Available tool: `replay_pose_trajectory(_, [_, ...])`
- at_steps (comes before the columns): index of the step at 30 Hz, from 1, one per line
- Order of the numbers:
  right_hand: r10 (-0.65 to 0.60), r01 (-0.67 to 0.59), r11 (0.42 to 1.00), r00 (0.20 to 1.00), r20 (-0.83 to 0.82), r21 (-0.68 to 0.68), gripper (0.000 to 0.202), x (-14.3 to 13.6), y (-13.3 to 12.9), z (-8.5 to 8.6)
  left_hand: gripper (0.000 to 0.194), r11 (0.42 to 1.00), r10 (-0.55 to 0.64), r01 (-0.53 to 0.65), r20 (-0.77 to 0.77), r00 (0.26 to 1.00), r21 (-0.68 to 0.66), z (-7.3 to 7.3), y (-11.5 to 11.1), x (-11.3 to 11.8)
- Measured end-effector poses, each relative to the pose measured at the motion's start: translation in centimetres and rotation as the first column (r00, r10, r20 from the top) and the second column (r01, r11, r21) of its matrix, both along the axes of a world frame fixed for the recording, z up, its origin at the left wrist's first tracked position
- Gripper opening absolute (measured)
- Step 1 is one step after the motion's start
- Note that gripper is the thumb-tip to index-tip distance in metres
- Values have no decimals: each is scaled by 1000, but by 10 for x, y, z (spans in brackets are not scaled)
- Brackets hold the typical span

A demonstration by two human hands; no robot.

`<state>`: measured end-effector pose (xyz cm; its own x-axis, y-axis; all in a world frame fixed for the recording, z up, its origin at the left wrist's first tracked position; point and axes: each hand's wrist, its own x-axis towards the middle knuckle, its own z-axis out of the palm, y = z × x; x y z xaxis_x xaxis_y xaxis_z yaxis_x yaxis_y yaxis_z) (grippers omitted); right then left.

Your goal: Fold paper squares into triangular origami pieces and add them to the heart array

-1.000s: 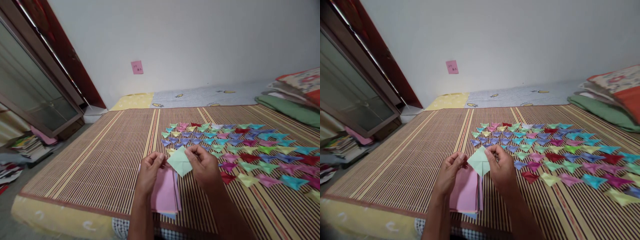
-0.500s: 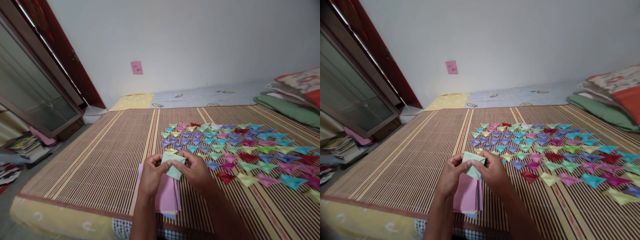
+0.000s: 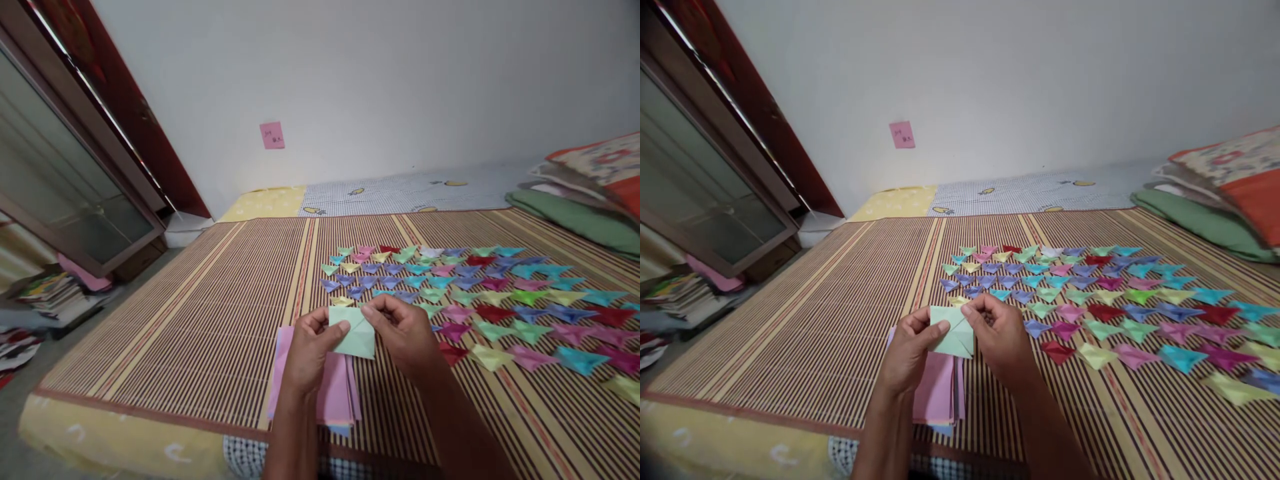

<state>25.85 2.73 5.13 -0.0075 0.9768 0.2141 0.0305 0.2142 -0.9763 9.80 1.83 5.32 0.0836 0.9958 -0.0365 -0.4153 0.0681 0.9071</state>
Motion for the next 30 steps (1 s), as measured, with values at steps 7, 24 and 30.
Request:
replay_pose_trajectory(7, [-105,106,994,992,-75,2,32,15,8,-2,30,999,-16,15,-34,999,-29,1,0,3])
replay_pose_trajectory(24, [55,-55,998,988,-143,6,17,-38,-2,-12,20,959,276,-217,443,853,-180,-2,10,16])
replay_pose_trajectory(30, [-82,70,995,978,-190,-71,21,-19,-3,2,32,996,82,-75,213,974,-41,2,3,11])
